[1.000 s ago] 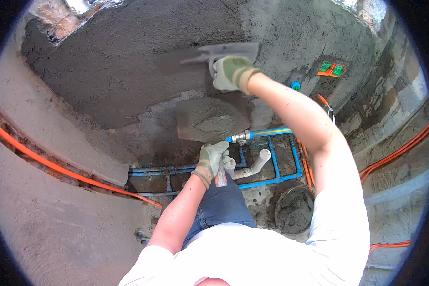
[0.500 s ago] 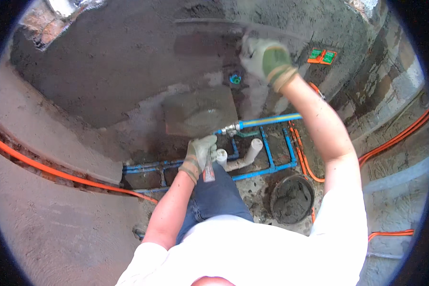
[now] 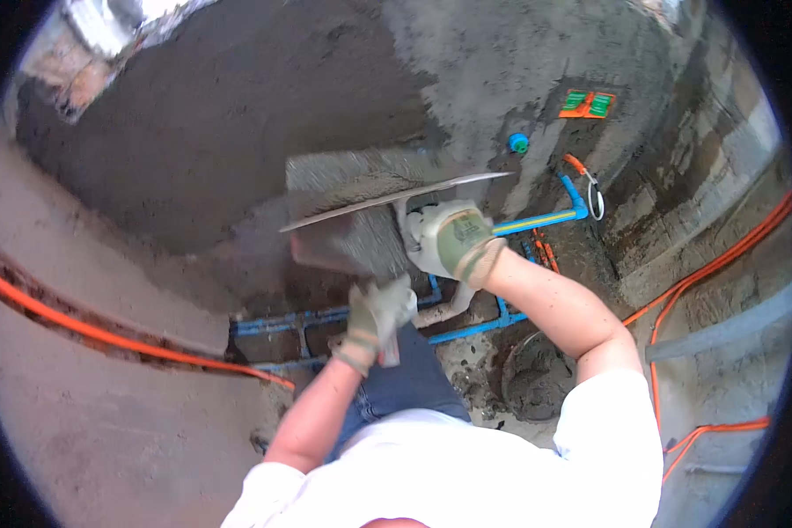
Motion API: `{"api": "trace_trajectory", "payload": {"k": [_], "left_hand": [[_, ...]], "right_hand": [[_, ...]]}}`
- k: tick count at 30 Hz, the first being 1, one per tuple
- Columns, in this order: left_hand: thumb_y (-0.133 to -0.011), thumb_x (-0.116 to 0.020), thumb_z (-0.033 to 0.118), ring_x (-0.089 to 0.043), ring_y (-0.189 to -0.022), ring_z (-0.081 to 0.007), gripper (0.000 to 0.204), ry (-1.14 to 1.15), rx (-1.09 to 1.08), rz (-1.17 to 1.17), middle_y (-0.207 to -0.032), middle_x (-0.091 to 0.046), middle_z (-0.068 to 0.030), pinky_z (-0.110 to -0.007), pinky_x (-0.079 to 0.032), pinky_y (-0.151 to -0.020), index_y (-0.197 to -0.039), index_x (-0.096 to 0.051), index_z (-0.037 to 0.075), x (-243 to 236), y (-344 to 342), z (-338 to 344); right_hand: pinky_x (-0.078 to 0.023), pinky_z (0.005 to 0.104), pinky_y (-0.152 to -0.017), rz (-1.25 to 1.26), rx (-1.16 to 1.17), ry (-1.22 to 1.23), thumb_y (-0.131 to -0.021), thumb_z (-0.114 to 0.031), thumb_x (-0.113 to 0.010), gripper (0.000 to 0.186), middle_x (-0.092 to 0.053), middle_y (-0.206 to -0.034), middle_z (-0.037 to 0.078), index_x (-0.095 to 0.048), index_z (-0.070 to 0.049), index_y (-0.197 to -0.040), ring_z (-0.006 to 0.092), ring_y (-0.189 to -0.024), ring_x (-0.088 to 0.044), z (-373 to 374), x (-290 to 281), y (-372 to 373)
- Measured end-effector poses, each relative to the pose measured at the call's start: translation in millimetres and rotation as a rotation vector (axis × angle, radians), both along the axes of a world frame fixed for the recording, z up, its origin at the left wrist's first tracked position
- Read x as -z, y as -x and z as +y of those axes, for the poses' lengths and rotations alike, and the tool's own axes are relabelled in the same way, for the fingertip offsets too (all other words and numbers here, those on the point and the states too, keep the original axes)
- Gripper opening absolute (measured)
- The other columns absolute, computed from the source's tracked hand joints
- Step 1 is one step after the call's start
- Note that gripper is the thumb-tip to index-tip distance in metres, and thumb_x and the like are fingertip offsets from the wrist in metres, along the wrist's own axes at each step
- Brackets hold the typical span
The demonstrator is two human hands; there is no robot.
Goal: Apply mortar to a recessed wall area and around plumbing pipes using a trowel and hawk.
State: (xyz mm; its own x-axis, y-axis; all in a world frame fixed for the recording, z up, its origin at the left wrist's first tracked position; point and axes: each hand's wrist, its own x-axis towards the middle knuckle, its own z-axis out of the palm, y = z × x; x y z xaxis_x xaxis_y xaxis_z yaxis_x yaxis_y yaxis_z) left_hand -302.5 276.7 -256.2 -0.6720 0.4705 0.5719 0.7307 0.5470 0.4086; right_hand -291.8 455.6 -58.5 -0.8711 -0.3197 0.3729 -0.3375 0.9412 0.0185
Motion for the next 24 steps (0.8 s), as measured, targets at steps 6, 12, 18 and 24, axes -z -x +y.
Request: {"api": "trace_trajectory", "payload": {"k": [6, 12, 18, 24], "left_hand": [[-0.094, -0.058, 0.017, -0.052, -0.050, -0.0125, 0.020, -0.518, 0.160, -1.074, -0.061, -0.054, 0.0006, -0.030, -0.041, -0.049, -0.077, -0.062, 0.007, -78.9, 16.0, 17.8], [-0.093, -0.060, 0.018, -0.061, -0.058, -0.0155, 0.018, -0.519, 0.190, -1.190, -0.076, -0.063, -0.0038, -0.030, -0.046, -0.048, -0.087, -0.064, 0.002, -154.5, 24.4, 14.5], [-0.097, -0.051, 0.021, -0.066, -0.092, -0.0247, 0.026, -1.455, 0.309, -1.866, -0.107, -0.067, -0.0123, -0.034, -0.054, -0.071, -0.112, -0.061, 0.002, -82.4, 7.7, 53.3], [-0.089, -0.068, 0.014, -0.052, -0.049, -0.0125, 0.012, -0.860, 0.183, -1.625, -0.065, -0.056, -0.0026, -0.028, -0.042, -0.045, -0.084, -0.061, 0.007, -80.9, -14.1, 81.3]], "right_hand": [[-0.053, 0.0465, -0.065, -0.019, 0.158, 0.272, -0.074, -0.024, -0.064, 0.020, -0.066, -0.075, 0.018, -0.066, -0.006, -0.084, 0.0376, -0.071, -0.066, 27.3, 4.9, -3.8], [-0.053, 0.0449, -0.077, 0.353, 0.164, -0.214, -0.067, -0.020, -0.070, 0.033, -0.067, -0.098, 0.018, -0.067, -0.006, -0.097, 0.0353, -0.089, -0.065, 92.8, -36.9, -34.7], [-0.052, 0.0476, -0.087, 0.639, 0.126, -0.096, -0.065, -0.023, -0.074, 0.038, -0.067, -0.103, 0.016, -0.069, -0.006, -0.099, 0.0390, -0.095, -0.064, 125.7, -91.8, 35.5], [-0.055, 0.0365, -0.061, -0.145, 0.205, 0.429, -0.069, -0.014, -0.067, 0.014, -0.067, -0.072, 0.011, -0.063, -0.003, -0.078, 0.0222, -0.063, -0.065, 137.1, -227.4, 105.0]]}}
